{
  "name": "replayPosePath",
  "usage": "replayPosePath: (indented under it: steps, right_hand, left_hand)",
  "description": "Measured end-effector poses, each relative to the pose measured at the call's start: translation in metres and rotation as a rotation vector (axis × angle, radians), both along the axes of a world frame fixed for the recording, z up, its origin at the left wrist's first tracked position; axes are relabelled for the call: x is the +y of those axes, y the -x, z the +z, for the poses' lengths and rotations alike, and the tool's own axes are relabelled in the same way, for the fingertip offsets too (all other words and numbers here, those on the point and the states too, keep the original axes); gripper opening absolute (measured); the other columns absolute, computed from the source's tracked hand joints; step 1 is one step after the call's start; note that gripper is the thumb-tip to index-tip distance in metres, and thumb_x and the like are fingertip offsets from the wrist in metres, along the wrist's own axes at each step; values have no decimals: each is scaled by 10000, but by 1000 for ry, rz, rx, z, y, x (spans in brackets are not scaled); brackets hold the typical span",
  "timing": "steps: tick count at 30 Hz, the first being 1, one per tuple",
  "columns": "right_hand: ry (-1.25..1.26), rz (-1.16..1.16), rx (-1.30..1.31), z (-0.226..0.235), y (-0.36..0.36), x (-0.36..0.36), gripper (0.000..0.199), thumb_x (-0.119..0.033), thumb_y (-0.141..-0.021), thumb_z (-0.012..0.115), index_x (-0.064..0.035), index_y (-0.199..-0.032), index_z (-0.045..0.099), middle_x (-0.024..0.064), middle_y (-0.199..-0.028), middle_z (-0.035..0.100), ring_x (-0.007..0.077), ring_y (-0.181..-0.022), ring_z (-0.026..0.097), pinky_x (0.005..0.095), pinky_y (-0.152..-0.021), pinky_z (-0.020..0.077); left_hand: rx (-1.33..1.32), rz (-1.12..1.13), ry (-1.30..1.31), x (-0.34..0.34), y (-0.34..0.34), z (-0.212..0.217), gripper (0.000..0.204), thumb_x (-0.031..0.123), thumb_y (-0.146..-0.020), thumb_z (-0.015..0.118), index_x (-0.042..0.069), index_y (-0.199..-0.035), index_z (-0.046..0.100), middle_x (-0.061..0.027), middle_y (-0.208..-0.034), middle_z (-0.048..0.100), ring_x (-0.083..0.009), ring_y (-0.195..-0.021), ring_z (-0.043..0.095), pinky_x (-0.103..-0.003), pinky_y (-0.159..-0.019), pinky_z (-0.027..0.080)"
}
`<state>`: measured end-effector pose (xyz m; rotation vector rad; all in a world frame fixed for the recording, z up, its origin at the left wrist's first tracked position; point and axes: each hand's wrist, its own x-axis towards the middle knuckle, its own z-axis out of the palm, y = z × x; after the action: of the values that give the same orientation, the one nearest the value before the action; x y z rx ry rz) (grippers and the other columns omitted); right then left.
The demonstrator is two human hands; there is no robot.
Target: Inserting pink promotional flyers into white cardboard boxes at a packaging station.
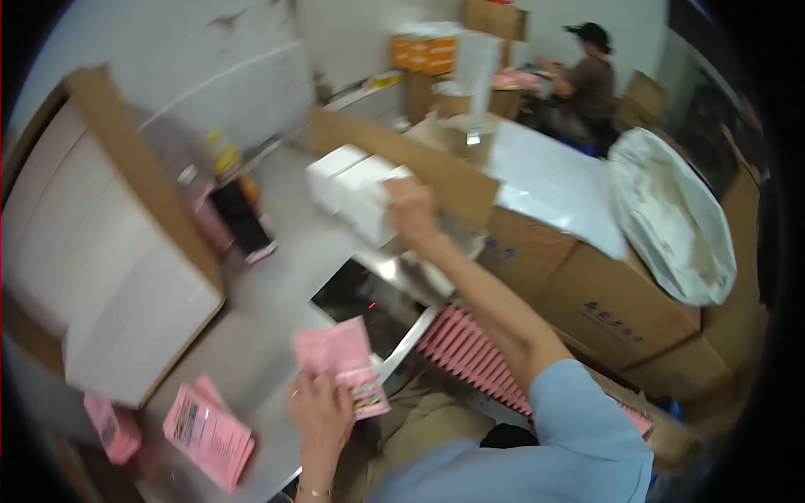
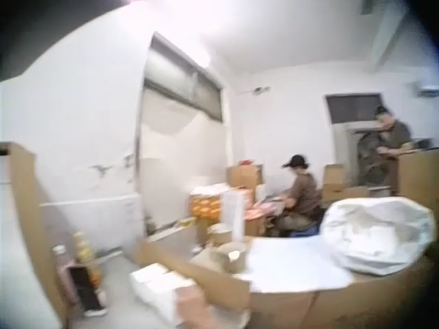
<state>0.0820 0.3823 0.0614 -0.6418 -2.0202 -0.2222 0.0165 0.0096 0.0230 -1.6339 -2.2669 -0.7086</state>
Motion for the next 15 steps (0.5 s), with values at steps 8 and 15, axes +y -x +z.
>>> replayPosePath:
  steps: [8,15]
  right_hand:
    - [-104,1088,-349,-23,-71,-254,350,-188,-814,648,-55,-1138,651,208,-1050,602,373,-1096,623,622,-895,510]
    - [243,574,-472,-65,30,-207,271,-199,-848,617,-31,-1059,642,175,-871,589,371,-875,612,670,-1048,320]
  left_hand:
    - [-280,17,157,-29,15,30,692,223,-705,696,48,-1355,534,-201,-1036,527,-368,-949,519,-483,-840,433]
    - [-216,92,91,-4,3,32,607,41,-885,601,94,-1472,455,-211,-1060,563,-356,-853,572,-428,-771,482]
